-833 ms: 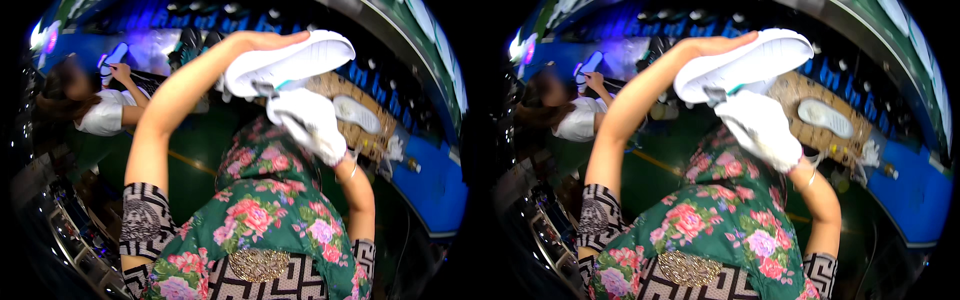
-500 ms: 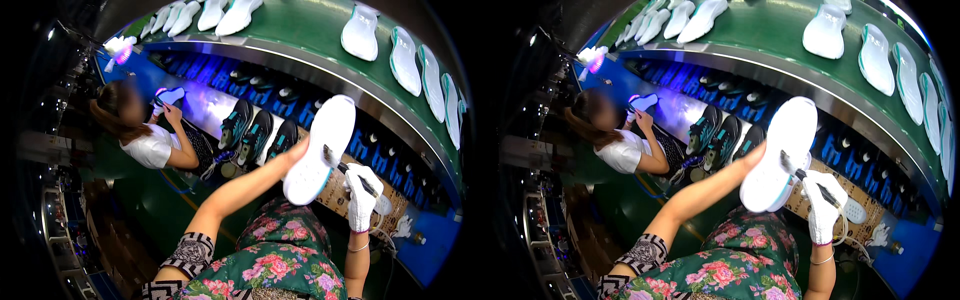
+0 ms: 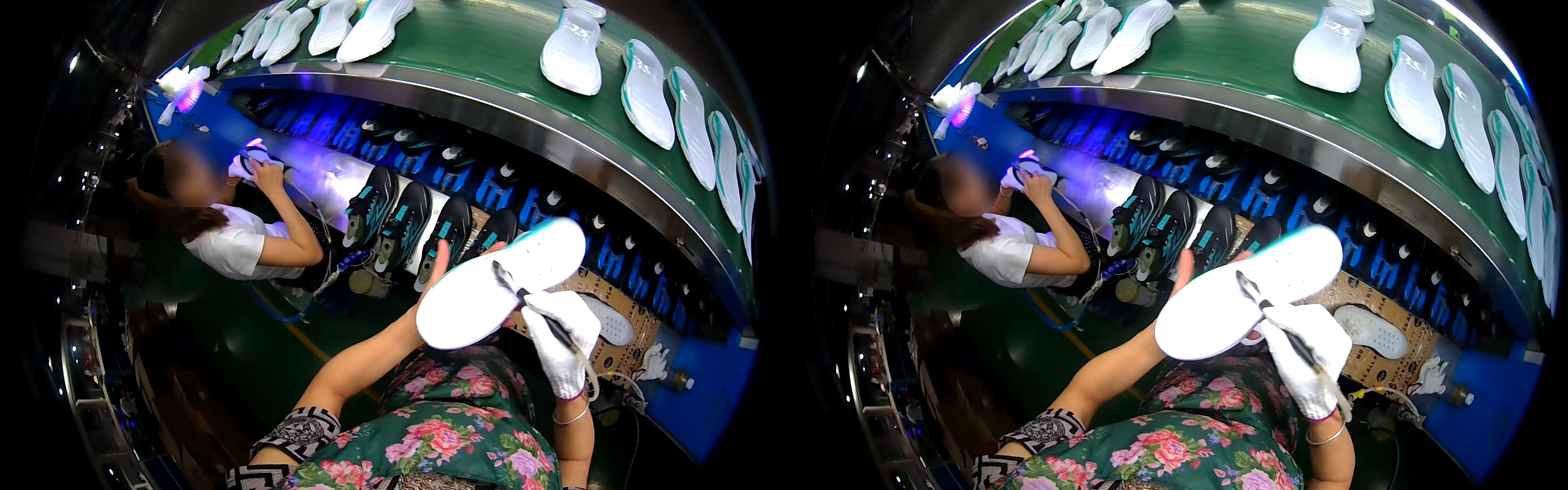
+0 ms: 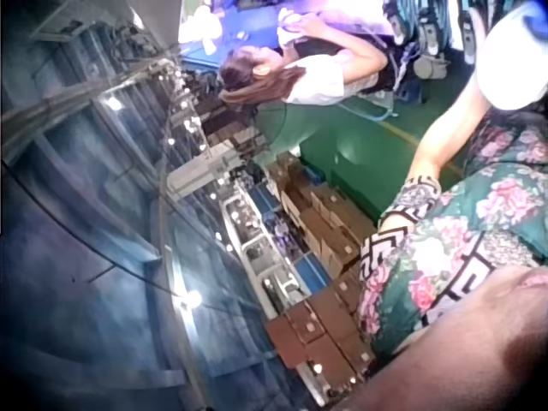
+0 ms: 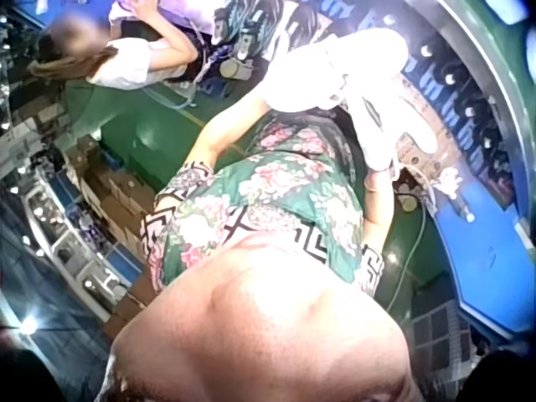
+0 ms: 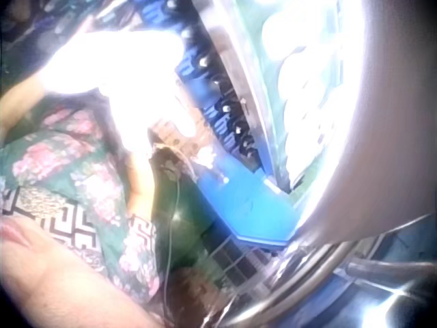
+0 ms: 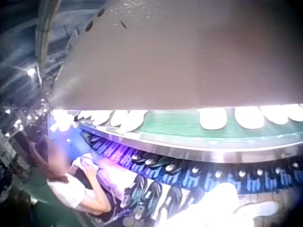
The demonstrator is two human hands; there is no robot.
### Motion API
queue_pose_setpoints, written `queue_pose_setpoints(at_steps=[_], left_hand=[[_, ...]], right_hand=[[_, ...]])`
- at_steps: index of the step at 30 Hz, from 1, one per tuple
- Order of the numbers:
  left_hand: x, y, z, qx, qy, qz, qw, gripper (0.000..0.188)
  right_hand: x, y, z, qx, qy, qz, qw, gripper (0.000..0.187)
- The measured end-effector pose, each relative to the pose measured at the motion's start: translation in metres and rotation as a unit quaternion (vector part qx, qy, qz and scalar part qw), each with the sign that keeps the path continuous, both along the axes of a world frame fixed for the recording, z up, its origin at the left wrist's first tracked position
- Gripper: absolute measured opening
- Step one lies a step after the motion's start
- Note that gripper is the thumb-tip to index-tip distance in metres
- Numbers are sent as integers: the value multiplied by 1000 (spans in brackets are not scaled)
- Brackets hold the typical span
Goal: The person, wearing gloves, uses a brush to apply a liquid substance to the underside of white shoe midsoles before placing them back onto a moving conveyor rack.
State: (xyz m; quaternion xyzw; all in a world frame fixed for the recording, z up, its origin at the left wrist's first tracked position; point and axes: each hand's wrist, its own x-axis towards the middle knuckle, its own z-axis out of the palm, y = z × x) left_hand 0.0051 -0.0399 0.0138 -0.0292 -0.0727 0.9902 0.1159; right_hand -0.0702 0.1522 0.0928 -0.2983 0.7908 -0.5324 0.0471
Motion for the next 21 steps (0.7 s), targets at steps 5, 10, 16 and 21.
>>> queue_pose_setpoints(at_steps=[5,10,16,21], left_hand=[[17,11,-36,-84,31,-15,996,100],[-10,44,-16,-195,44,65,978,109],[3,73,-43,-165,-62,114,978,105],[9,81,-53,-230,-72,69,968,106]], right_hand=[[8,-2,4,-23,91,-13,996,18],[6,-3,15,-43,120,-17,992,21],[-7,-8,17,-83,178,-43,980,21],[-1,5,-3,-66,111,12,992,50]])
